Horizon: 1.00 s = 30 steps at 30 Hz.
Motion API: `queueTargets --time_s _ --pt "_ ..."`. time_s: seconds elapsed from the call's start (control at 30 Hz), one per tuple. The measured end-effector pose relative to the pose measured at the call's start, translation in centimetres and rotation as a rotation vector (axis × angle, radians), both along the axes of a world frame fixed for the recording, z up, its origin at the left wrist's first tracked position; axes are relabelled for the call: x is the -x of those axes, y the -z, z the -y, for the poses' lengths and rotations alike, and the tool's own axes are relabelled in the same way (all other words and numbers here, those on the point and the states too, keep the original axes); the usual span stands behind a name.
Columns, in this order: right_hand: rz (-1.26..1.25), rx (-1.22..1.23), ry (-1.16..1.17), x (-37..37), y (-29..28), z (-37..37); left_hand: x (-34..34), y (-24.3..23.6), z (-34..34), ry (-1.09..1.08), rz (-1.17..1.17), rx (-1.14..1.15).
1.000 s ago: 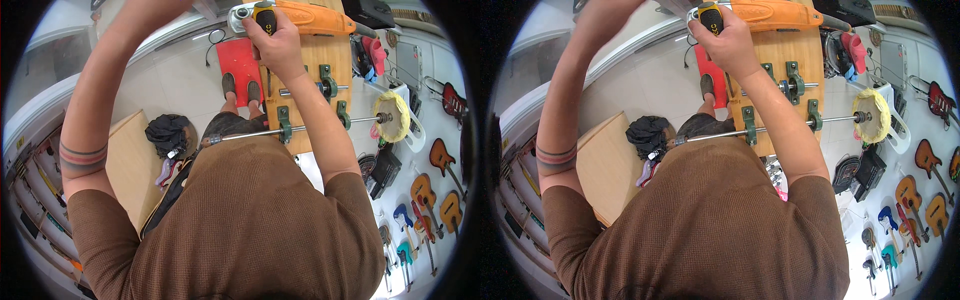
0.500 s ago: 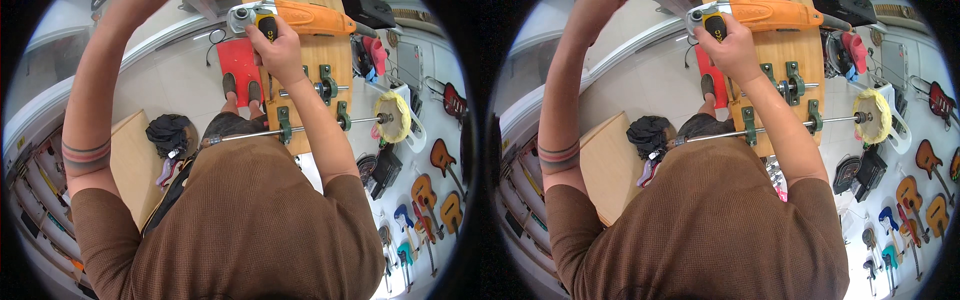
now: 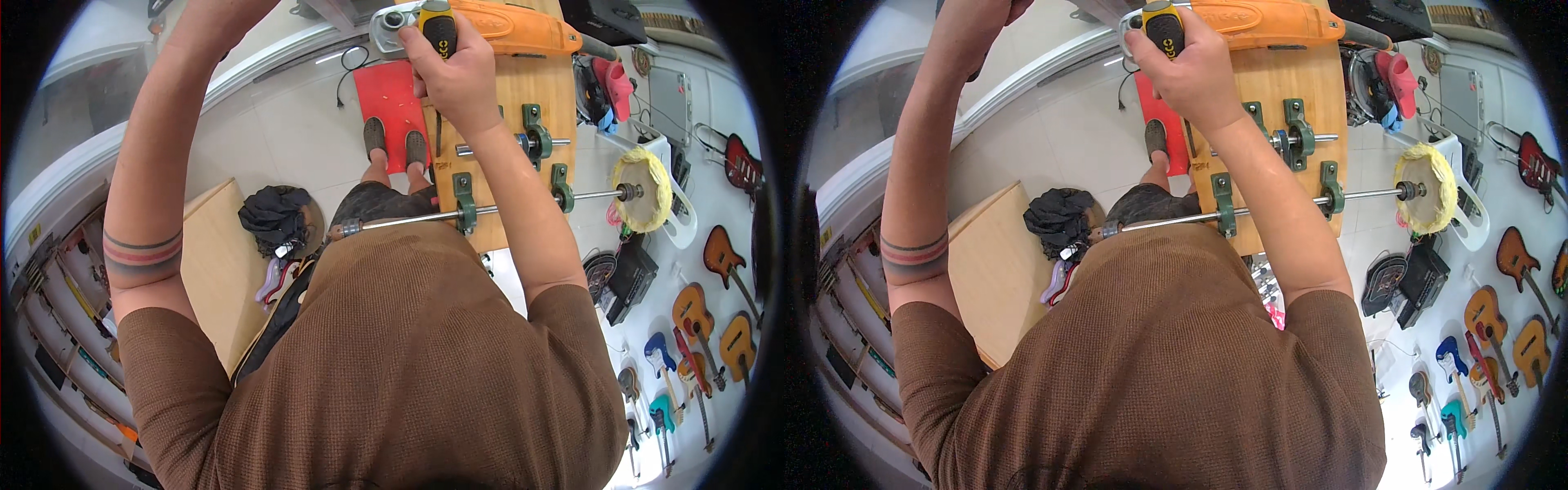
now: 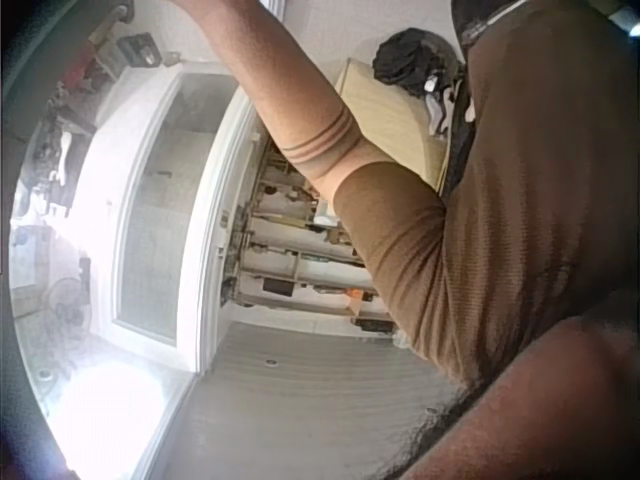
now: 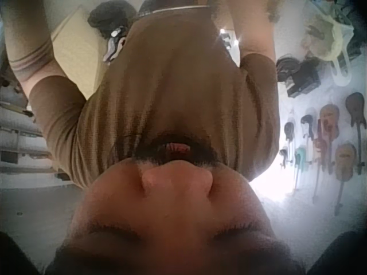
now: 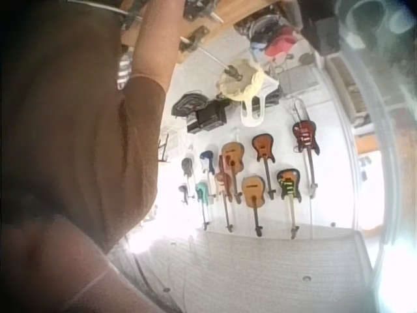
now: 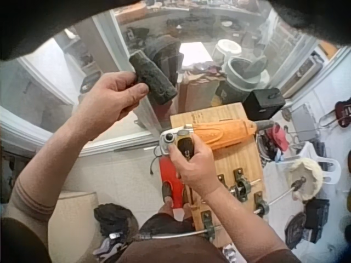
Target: The person holds a chisel against a rotating buffing wheel mounted on a workbench and then uses a handheld file to sharpen the edge of the tool.
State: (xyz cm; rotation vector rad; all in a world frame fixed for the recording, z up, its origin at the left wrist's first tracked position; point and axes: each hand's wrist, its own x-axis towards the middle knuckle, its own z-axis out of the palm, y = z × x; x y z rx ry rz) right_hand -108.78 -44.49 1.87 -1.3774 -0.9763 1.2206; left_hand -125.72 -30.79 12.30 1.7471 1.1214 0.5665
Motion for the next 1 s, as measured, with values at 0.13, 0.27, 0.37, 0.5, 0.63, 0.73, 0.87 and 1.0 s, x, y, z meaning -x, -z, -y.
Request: queueTargets --time_s 0.13,0.27,0.37,0.5,0.63,0.73,0.87,1.0 --pt "0.074 -0.126 0.023 0.1 0.5 -0.2 0.5 -0.3 -0.6 0.107 -0.067 -0.024" --pt "0.152 -0.233 0.022 0.5 0.8 -0.5 0.5 -0.7 -0.2 0.134 -0.034 -0.174" --pt "0.25 -0.162 0.011 -0.3 1.5 -0.2 -0.9 -1.5 0.8 0.32 -0.345 -0.249" --pt "0.161 -0.234 0.006 0.8 1.9 -0.3 0.1 -2.2 -0.3 0.17 -0.179 -0.27" --pt "0.115 -0.194 0.031 0.6 4.2 0.0 0.0 -0.3 -0.2 0.204 -0.11 -0.216" --pt "0.107 -0.195 0.032 0.8 4.0 -0.1 -0.7 -1.8 0.6 0.198 -0.36 -0.161" --pt "0.117 -0.166 0.01 1.1 3.5 0.0 0.5 -4.3 0.1 0.098 0.106 0.256" --pt "0.118 -0.162 0.011 1.1 3.9 0.0 -0.3 -0.9 1.4 0.313 -0.471 -0.153"
